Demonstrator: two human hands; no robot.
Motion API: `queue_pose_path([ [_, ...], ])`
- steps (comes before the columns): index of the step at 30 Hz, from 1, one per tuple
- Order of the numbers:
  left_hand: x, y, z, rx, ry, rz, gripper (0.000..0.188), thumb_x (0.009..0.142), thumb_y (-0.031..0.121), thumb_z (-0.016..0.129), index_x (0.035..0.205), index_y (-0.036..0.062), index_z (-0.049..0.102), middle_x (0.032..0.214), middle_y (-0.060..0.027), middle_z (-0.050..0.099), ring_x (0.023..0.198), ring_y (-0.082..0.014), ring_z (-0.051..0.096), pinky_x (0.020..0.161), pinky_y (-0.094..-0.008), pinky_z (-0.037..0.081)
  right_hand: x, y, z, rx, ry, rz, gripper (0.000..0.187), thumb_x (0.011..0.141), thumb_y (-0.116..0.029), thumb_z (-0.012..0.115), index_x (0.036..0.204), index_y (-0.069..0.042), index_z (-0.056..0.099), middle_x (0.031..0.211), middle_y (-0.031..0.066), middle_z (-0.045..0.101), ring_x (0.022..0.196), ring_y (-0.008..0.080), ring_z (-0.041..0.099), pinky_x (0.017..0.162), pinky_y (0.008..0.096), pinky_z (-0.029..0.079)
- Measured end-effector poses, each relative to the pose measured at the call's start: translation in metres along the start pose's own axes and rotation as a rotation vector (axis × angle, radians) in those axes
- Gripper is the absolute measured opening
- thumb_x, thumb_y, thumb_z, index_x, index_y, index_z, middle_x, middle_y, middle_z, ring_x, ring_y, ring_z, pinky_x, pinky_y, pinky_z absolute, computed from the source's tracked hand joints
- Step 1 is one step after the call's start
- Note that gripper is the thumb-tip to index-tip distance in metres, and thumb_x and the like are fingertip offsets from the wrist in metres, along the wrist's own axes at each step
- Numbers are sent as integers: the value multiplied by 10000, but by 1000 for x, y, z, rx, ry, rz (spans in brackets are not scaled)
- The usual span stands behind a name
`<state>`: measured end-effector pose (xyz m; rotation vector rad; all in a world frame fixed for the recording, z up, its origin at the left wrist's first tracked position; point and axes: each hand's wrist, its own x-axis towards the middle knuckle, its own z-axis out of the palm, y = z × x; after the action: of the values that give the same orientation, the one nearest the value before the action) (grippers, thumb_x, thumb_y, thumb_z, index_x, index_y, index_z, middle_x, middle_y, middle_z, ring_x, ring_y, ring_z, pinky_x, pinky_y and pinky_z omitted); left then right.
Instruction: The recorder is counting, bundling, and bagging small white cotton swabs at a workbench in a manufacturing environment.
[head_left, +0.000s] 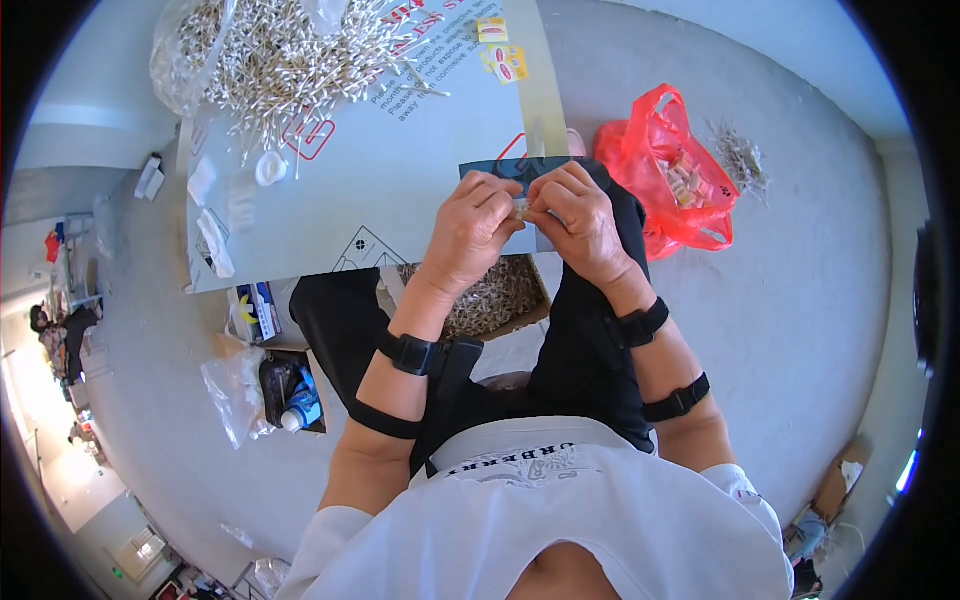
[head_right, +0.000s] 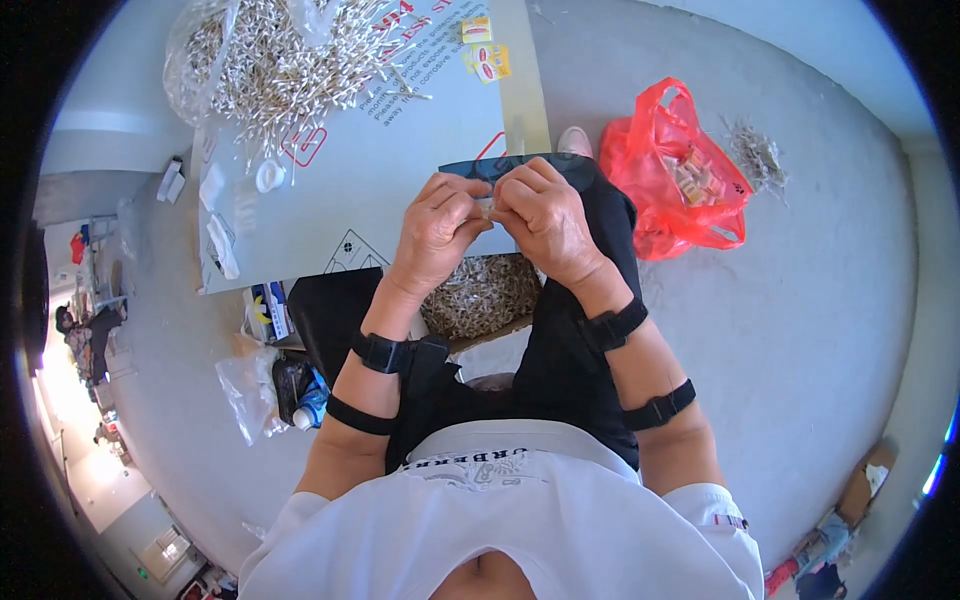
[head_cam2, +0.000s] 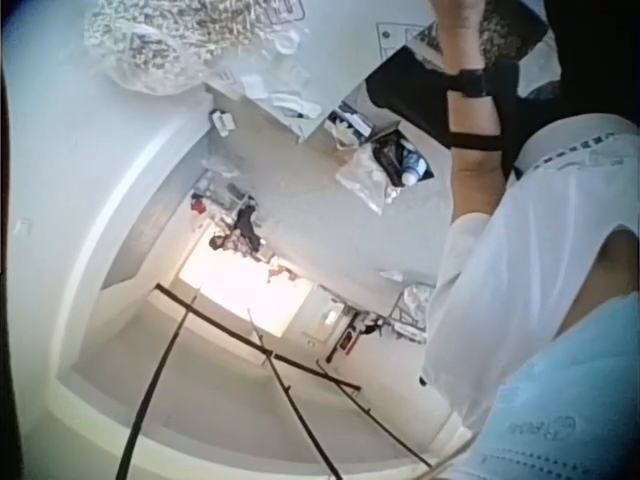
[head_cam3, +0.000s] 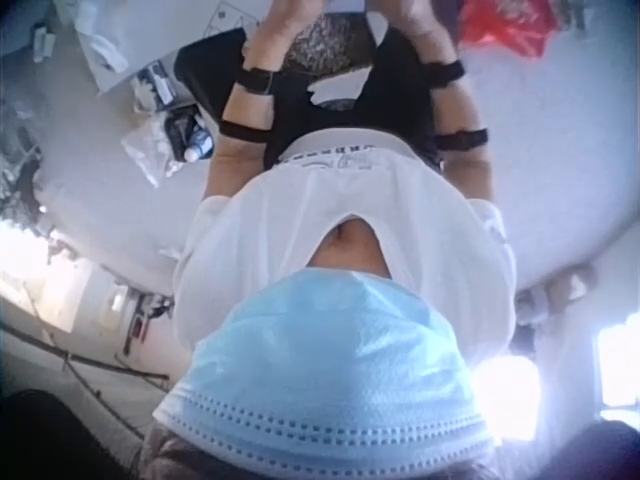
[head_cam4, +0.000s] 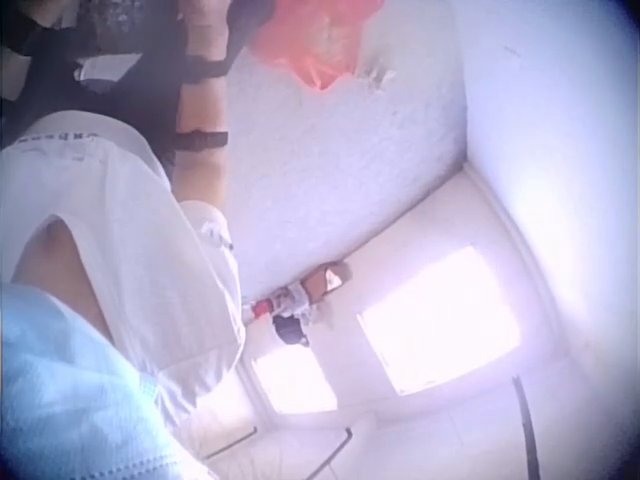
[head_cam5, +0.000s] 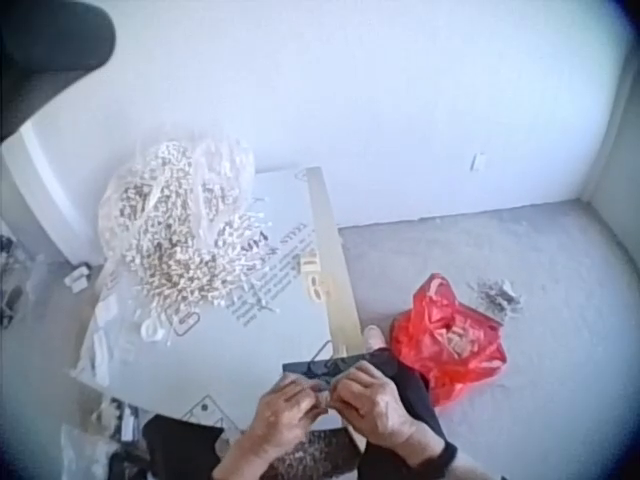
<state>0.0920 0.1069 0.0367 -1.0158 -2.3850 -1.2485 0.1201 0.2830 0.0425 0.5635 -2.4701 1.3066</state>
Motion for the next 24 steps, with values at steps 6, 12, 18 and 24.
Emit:
queue_pose_path([
  [6,-1,-1,7,12,-4,-24,238,611,-76,753,735,14,570,794,-69,651,779,-263,617,663,-350,519,2,-5,2,-48,52,-89,167,659,33,692,737,-32,560,809,78,613,781,288,576,686,363,500],
  [12,0,5,0,-20,37,2,214,614,-88,739,733,11,591,785,-74,638,773,-259,601,660,-357,511,3,-4,-1,-138,30,-152,160,642,56,665,753,-19,577,801,84,605,775,286,569,701,359,498],
  [18,-7,6,3,3,90,-23,210,609,-80,745,710,7,582,783,-74,629,752,-261,581,638,-348,495,2,-5,4,-87,27,-172,182,660,82,668,746,-20,544,816,91,587,781,292,557,673,362,479],
  [24,-2,2,4,81,102,33,246,618,-99,717,695,3,507,751,-88,601,730,-279,567,614,-371,481,6,-2,5,-203,47,-170,159,746,26,647,780,-17,497,784,102,546,740,319,518,662,391,450],
])
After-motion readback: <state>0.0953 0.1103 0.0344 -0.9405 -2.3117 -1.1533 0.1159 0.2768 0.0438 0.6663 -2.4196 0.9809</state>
